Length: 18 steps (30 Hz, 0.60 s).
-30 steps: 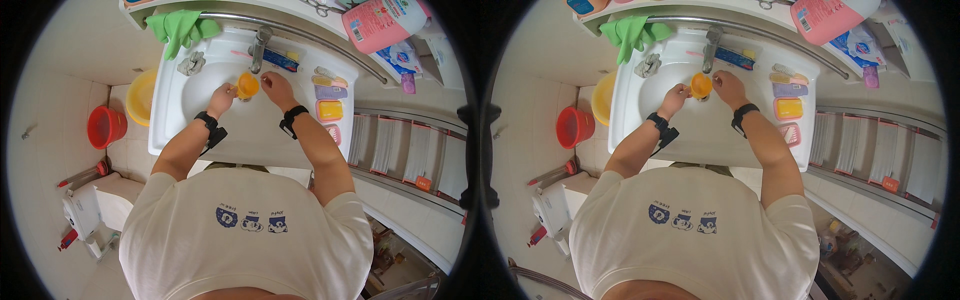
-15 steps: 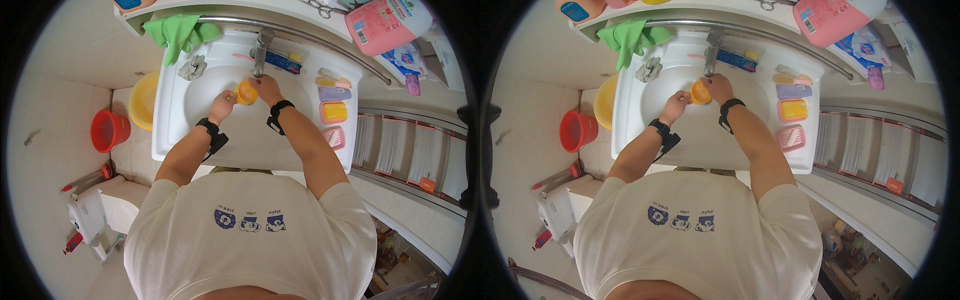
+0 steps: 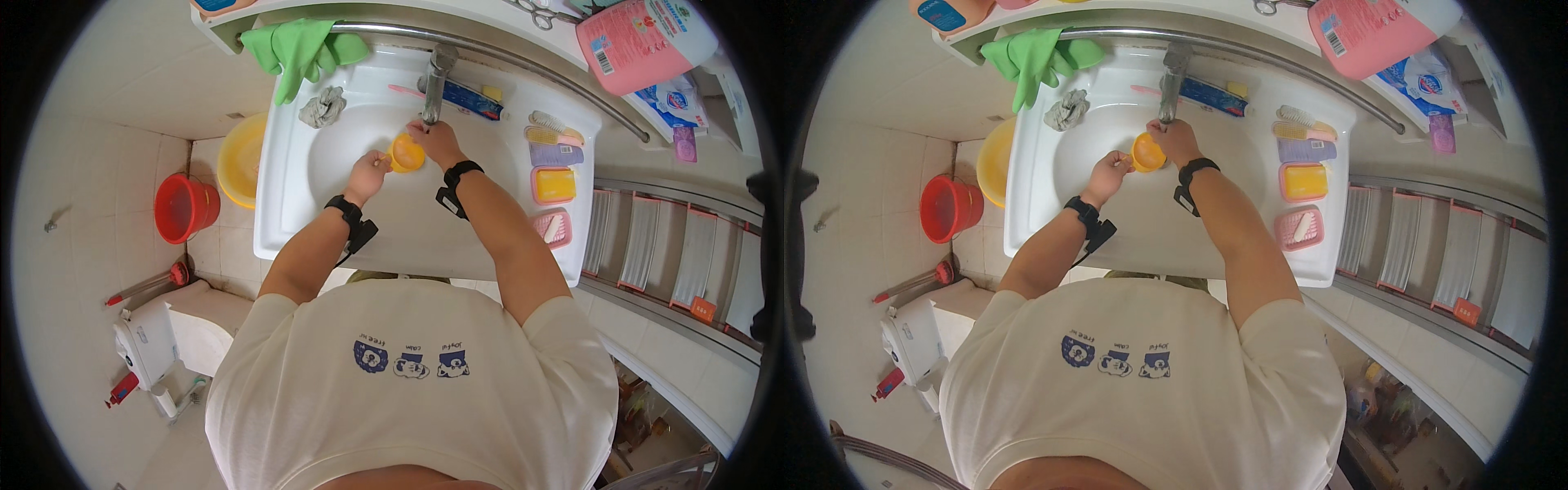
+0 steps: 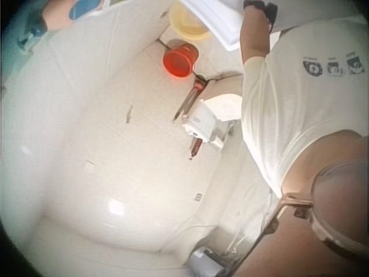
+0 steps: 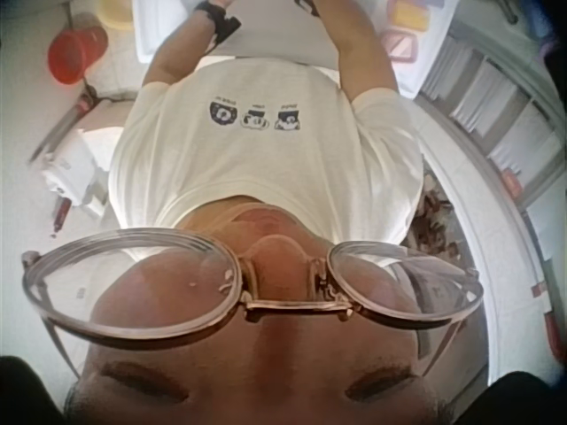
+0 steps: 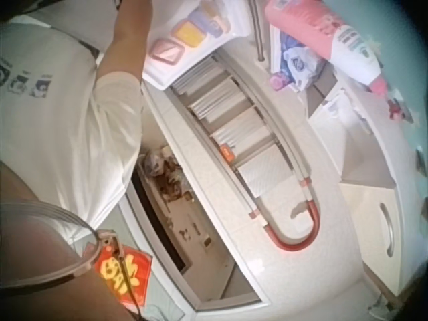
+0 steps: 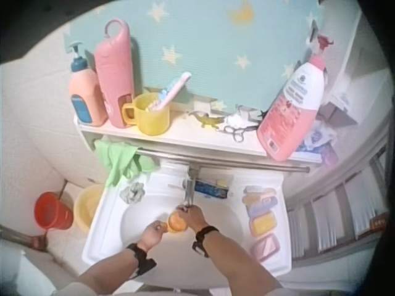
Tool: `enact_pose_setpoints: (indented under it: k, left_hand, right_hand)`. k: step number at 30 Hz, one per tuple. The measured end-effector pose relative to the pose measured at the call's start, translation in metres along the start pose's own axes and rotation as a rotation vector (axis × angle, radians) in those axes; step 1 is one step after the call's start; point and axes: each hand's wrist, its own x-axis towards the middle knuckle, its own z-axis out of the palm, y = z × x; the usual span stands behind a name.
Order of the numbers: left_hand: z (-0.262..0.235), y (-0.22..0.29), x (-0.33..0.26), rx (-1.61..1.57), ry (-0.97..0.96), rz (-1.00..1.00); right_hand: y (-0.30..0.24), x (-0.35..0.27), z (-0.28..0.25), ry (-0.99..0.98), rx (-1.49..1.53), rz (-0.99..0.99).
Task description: The person moves around a home, picks up a yellow cup and a toothbrush, then walks to the bathroom to rinse the cup with water and apply liquid soap. They return to the living area and wipe a kitchen countertop with a paper towel.
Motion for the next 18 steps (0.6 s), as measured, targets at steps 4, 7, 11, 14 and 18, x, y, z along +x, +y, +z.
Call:
enact_pose_setpoints:
  k: [4,7,11,14,18]
  left_hand:
    - [0.002,0.005,0.000,0.013,-0.048,-0.047]
    - [0.006,0.007,0.001,0.007,-0.041,-0.021]
    - [0.010,0.005,0.002,-0.035,-0.018,0.018]
    - [0.008,0.002,0.002,-0.033,-0.019,0.026]
    - [0.004,-0.002,0.000,-0.063,-0.011,0.023]
  right_hand:
    - [-0.003,-0.001,-0.006,0.002,-0.158,0.015]
    - [-0.003,-0.003,-0.009,0.135,-0.253,-0.054]
    - [0.001,-0.008,-0.009,0.105,-0.129,-0.128]
    - [0.001,-0.009,-0.006,0.066,-0.077,-0.116]
    - [-0.006,-0.011,-0.002,0.039,0.062,-0.063]
